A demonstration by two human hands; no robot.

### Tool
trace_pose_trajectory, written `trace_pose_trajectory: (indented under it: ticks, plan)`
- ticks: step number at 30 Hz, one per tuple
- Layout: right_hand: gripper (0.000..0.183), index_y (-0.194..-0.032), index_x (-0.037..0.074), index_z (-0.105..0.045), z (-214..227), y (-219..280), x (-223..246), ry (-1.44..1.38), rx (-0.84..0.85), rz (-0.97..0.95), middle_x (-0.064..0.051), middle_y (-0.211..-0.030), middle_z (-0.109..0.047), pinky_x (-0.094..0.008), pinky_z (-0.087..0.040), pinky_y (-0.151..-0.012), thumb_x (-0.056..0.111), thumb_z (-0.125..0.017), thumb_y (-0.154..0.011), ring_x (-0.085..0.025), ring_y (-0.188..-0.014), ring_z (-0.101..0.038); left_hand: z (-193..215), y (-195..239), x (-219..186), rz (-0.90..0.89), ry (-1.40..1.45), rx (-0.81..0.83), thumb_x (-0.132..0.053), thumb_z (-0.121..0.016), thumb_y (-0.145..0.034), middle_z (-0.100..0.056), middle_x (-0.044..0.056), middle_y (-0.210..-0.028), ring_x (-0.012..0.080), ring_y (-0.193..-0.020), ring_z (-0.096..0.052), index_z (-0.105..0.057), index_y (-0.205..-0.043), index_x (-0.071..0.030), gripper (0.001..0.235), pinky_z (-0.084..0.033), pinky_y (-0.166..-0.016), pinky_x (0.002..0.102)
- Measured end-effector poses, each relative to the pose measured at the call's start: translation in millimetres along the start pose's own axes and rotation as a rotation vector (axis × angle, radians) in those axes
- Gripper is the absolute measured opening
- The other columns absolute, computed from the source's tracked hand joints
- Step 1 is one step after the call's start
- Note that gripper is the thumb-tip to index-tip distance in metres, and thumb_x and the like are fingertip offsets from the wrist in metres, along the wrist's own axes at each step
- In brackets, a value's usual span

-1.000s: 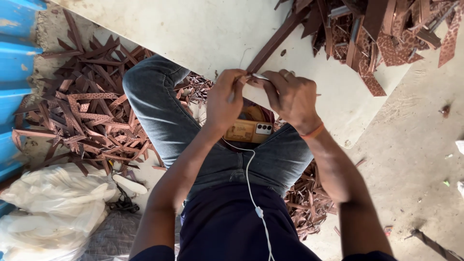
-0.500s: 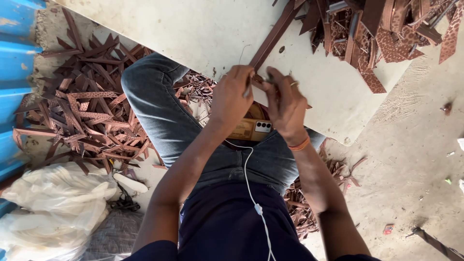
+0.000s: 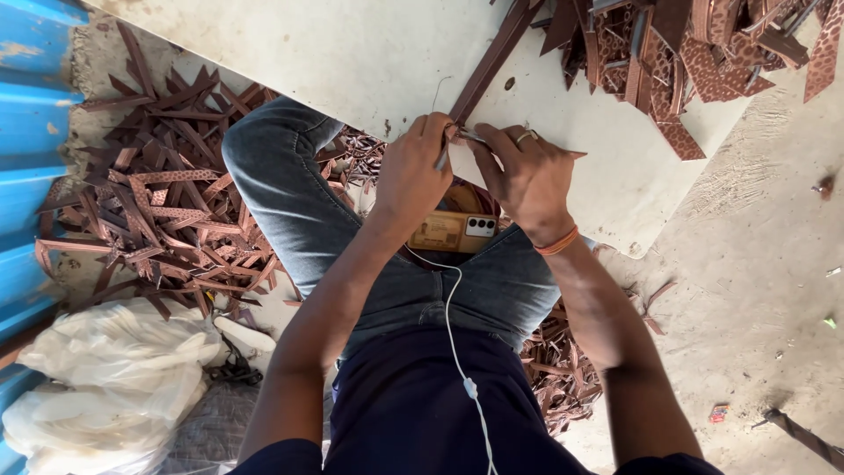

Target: The person trims thin leather or synthetic strips for shoe manufacturing using a small hand tool.

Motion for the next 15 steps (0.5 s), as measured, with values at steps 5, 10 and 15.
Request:
trace_pose_trajectory:
  ticks: [5,10,15]
  plan:
    - [0.013,-0.103,0.010,-0.080,9.8,-10.3,5.7,0.059,0.040,0.033,0.000,-0.070,-0.070,-0.028,-0.034,-0.039,0.023,-0.082,-0.099,-0.009,-0.044,-0.051,9.8,0.6,-4.3,-0.029,0.018,-0.006,-0.005,-0.067,-0.094,-0.066,0.016,-0.093,0.0284,-0.070,-0.072,-0.056,-0.116,0.000,0.025,-0.059,-0.058,0.039]
    - [0.012,-0.105,0.011,-0.079,16.9,-15.9,12.7,-0.002,0.046,0.017,-0.001,-0.075,-0.070,-0.029,-0.040,-0.046,0.023,-0.080,-0.101,-0.011,-0.052,-0.057,17.8,2.1,-9.0,-0.037,0.037,-0.042,-0.006,-0.069,-0.092,-0.065,0.016,-0.096,0.0341,-0.076,-0.071,-0.056,-0.115,-0.002,0.026,-0.058,-0.064,0.043]
    - [0.012,-0.106,0.012,-0.079,16.6,-19.6,12.4,0.001,0.035,0.037,-0.001,-0.076,-0.070,-0.030,-0.043,-0.050,0.022,-0.080,-0.101,-0.014,-0.056,-0.060,19.2,-0.2,-15.1,-0.070,0.019,-0.057,-0.006,-0.067,-0.093,-0.065,0.016,-0.096,0.0346,-0.076,-0.070,-0.055,-0.112,-0.002,0.023,-0.057,-0.065,0.043]
Point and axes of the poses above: each hand's wrist, its own y-axis away from the middle knuckle, its own z-axis out of the back of the hand, x = y × z, the point moved 2 cm from there along -y, towards the middle knuckle
